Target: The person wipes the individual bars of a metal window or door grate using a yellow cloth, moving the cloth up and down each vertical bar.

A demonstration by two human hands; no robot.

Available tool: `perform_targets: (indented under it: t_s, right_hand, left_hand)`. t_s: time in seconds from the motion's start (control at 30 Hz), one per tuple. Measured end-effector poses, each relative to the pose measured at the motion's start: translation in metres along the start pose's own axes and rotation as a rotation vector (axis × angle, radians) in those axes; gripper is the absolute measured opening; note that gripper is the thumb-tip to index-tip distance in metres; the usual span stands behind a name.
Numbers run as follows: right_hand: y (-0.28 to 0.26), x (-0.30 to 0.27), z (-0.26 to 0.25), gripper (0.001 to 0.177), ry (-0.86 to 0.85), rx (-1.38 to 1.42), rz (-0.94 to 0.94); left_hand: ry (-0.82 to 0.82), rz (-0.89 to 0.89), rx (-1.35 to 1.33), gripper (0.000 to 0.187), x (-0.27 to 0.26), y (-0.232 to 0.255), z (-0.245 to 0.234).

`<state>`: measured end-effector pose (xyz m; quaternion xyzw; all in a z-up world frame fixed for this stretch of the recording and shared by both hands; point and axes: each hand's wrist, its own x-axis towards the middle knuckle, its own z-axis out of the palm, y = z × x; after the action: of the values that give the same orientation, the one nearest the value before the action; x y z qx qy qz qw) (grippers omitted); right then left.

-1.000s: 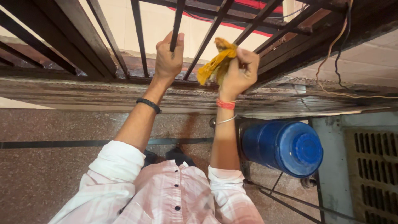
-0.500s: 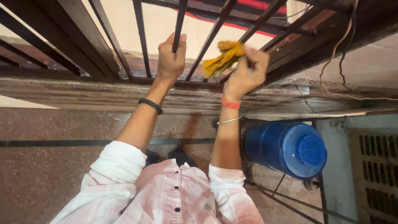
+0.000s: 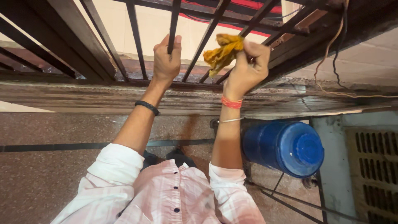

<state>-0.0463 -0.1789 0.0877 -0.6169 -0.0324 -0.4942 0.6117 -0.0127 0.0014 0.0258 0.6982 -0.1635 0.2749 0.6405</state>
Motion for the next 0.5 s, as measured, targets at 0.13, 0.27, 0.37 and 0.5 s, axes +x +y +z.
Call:
perform_targets:
  t_s: [0.13, 0.27, 0.37, 0.5]
  right_hand:
    - [0.007, 0.0, 0.001, 0.019, 0.025, 0.042, 0.014]
    - [0.032, -0.031, -0.013, 0.019, -0.05, -0.097, 0.043]
    - [0.044, -0.052, -0.024, 0.017, -0.133, -0.249, 0.128]
    - [0.028, -0.092, -0.032, 0.028, -0.301, -0.388, 0.103]
  left_hand:
    - [-0.015, -0.029, 0.014, 0.047, -0.001, -0.007, 0.002]
    - [-0.021, -0.047, 0.019, 0.047, -0.001, -0.009, 0.002]
    - [-0.009, -0.001, 0.005, 0.047, -0.001, -0.005, 0.0]
    - [-0.01, -0.017, 0.0, 0.042, 0.0, 0.004, -0.001]
